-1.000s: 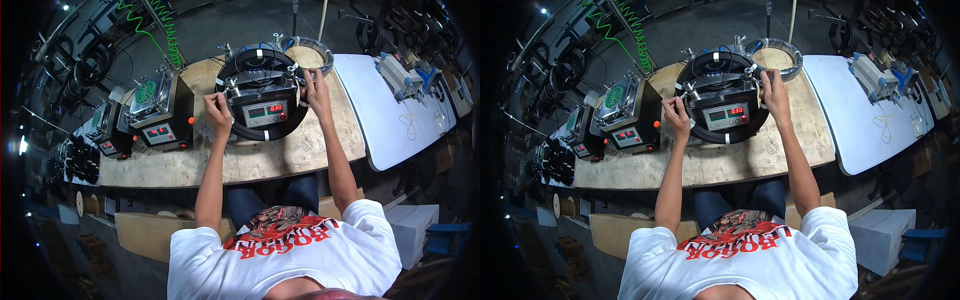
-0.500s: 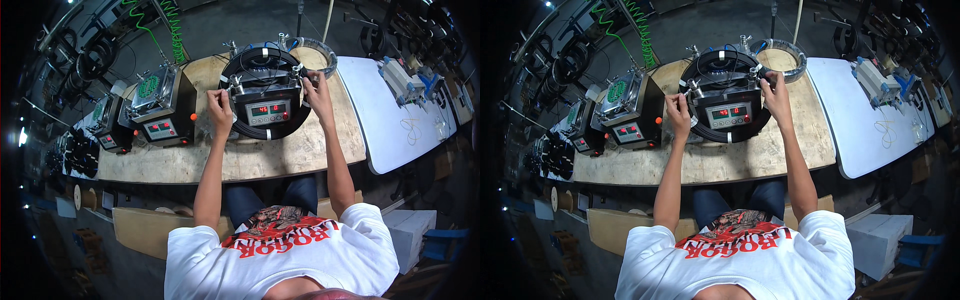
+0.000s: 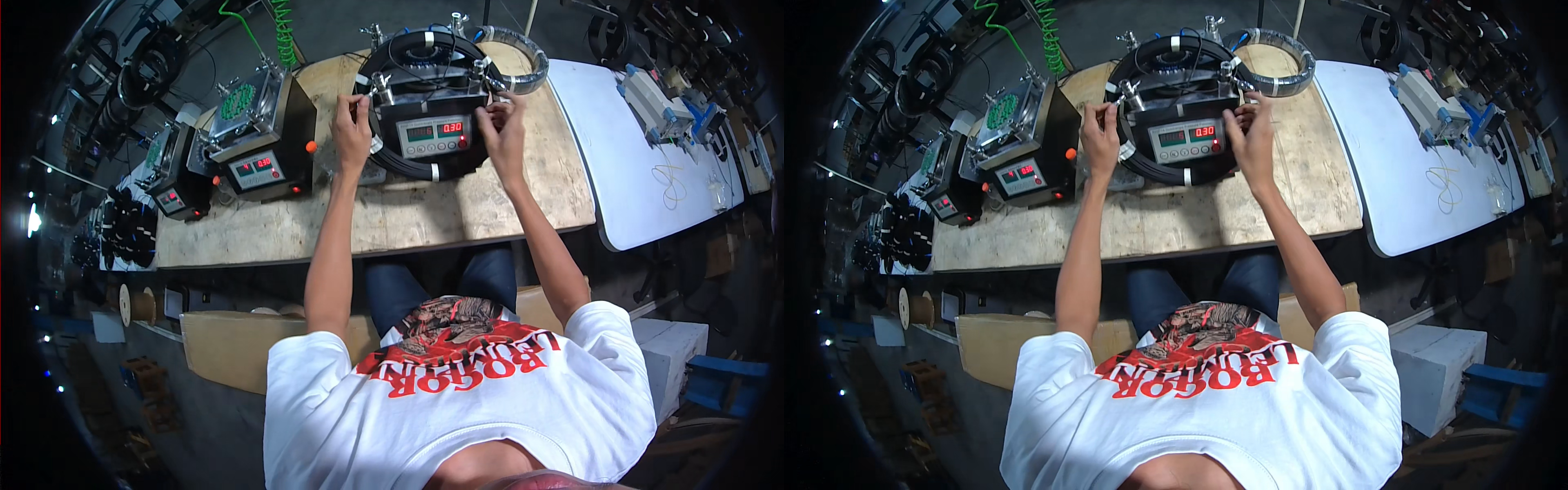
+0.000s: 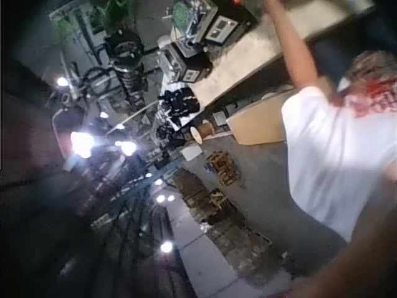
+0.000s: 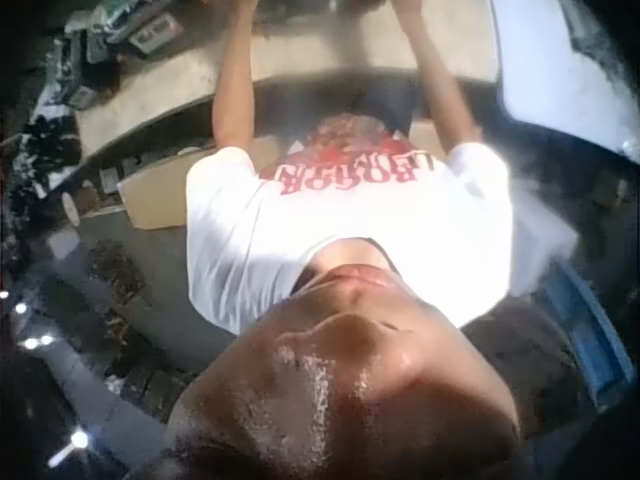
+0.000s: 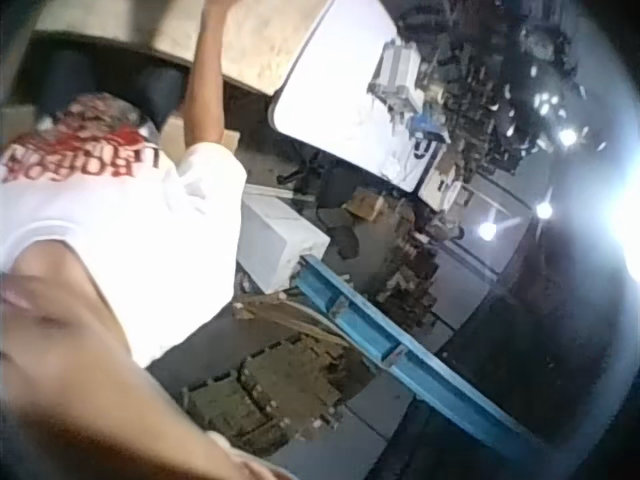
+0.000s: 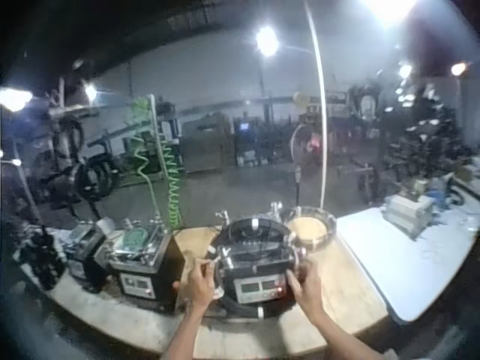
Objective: The recorder prepares industrial wire coils using a winding machine, checking and securing wire ends.
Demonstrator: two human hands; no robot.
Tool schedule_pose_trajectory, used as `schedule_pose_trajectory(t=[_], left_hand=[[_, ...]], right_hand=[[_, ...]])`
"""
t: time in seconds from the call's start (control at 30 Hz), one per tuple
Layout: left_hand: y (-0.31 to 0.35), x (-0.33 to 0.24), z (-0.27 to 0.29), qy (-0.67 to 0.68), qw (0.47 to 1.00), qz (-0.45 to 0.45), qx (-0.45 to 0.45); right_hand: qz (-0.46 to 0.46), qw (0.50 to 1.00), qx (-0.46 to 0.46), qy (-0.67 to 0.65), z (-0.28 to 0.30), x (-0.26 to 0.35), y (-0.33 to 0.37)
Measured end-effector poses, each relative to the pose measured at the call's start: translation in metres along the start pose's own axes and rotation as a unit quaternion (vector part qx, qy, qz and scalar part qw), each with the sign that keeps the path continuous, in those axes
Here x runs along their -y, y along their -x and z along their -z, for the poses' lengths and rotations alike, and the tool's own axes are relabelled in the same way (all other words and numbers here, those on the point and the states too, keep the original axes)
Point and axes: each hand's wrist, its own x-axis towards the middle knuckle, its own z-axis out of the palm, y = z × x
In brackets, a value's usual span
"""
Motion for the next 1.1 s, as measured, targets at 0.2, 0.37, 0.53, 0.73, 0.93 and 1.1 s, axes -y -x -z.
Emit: schedule_pose_trajectory(t=[0.2, 0.37, 0.53, 0.73, 0.93, 1.1], left_hand=[[-0.01, -0.004, 0.021, -0.036, 0.993, 0.015, 0.113], [-0.004, -0.003, 0.017, 0.047, 0.994, 0.052, 0.086], [0.0, 0.005, 0.01, 0.063, 0.996, 0.038, 0.05], [-0.006, 0.013, 0.017, 0.098, 0.987, 0.124, 0.041], [-0.008, 0.034, 0.013, 0.142, 0.968, 0.209, -0.006], [0.002, 0.003, -0.016, 0.09, 0.907, 0.412, 0.009]], right_hand=[[0.136, 0.908, 0.194, 0.347, -0.004, -0.004, 0.036], [0.155, 0.873, 0.172, 0.429, -0.013, -0.008, 0.038], [0.144, 0.871, 0.163, 0.441, -0.019, -0.009, 0.038], [0.151, 0.9, 0.148, 0.381, -0.01, -0.009, 0.033], [0.019, 0.984, -0.135, 0.115, -0.004, -0.021, -0.004], [-0.093, 0.99, -0.066, 0.08, 0.0, -0.068, -0.039]])
